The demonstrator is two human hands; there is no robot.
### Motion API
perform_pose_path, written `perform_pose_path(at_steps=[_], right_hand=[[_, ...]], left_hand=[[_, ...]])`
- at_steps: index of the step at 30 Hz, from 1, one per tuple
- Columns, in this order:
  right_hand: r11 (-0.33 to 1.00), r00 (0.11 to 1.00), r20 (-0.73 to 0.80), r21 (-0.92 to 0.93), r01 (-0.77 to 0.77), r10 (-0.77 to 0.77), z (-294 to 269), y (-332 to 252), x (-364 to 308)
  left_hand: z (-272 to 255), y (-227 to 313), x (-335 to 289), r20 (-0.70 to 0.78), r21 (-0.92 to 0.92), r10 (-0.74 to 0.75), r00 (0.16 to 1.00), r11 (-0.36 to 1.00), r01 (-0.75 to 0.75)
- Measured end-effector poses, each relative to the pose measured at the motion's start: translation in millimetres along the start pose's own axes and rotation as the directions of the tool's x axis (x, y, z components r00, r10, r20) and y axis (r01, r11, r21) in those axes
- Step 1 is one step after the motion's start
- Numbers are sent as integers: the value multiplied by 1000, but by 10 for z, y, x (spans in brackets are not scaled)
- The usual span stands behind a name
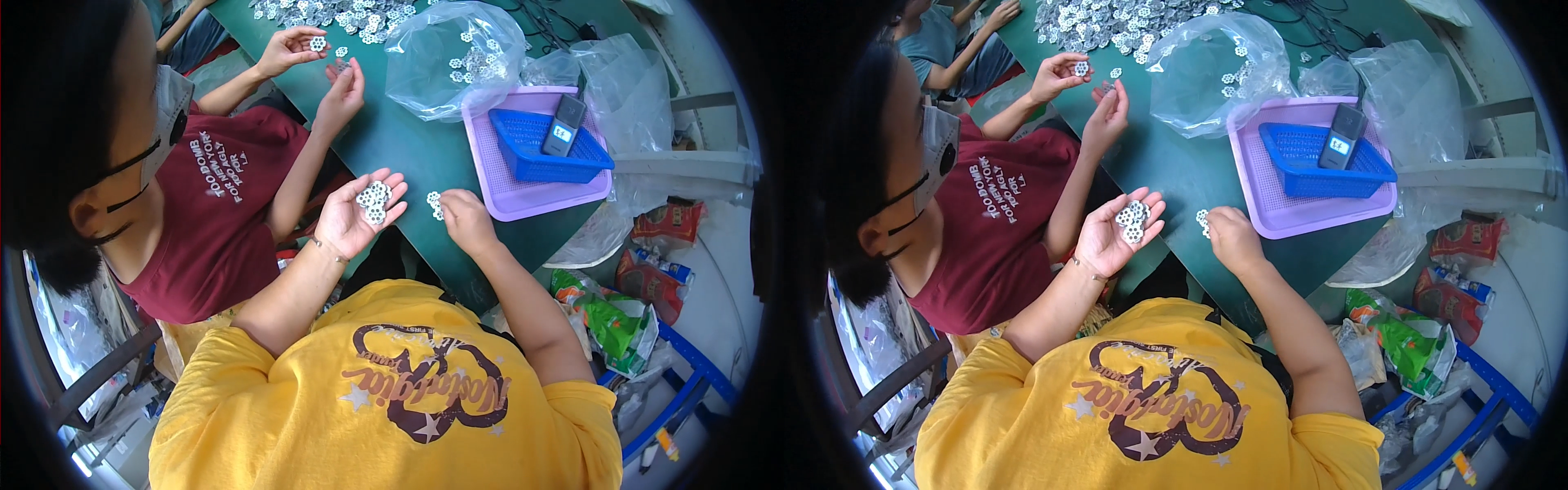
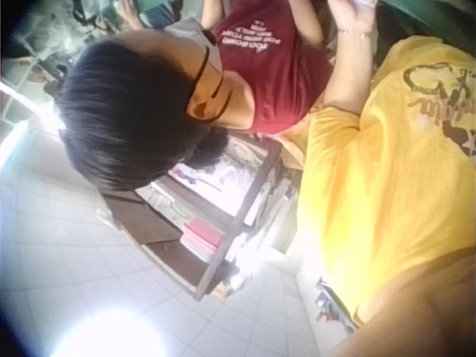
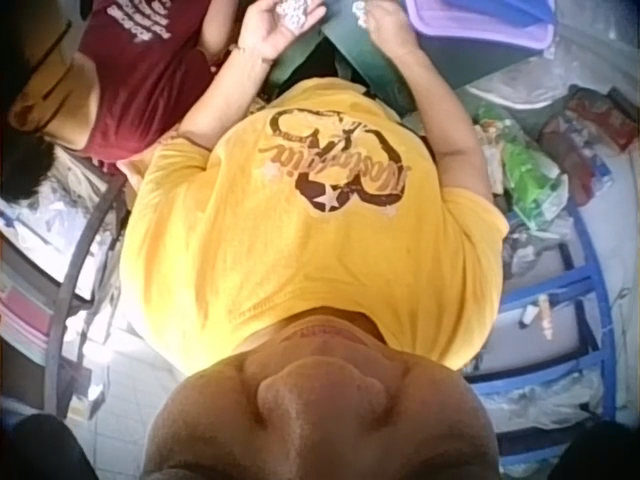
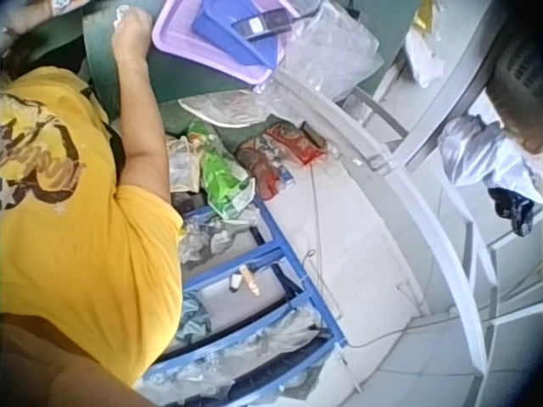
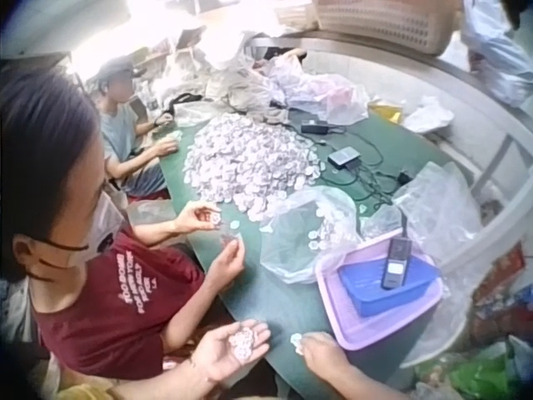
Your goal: The person assembles small electronic components by inserting parts into perforated discs by hand at a workbench.
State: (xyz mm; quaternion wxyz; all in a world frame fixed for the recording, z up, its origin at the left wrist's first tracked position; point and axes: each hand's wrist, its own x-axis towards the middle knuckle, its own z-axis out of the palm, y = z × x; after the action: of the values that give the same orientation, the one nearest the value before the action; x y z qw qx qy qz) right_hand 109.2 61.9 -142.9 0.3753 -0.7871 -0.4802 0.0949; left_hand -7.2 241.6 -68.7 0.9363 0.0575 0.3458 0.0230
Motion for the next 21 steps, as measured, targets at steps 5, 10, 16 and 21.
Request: perform_pose_path(at_steps=[5,10,16,21], right_hand=[[846,944,-56,463,-265,326,-243,-430,244],[909,991,-87,412,-61,105,-388,-712,489],[865,989,50,480,-147,140,-419,-727,522],[417,826,302,750,-514,475,-534,-667,532]], left_hand=[[82,-35,-6,25,7,-47,999,999,47],[206,-75,-12,158,63,-119,980,992,111],[330,-87,-35,131,194,-139,982,975,112],[375,-104,-72,-19,397,-48,999,917,51]])
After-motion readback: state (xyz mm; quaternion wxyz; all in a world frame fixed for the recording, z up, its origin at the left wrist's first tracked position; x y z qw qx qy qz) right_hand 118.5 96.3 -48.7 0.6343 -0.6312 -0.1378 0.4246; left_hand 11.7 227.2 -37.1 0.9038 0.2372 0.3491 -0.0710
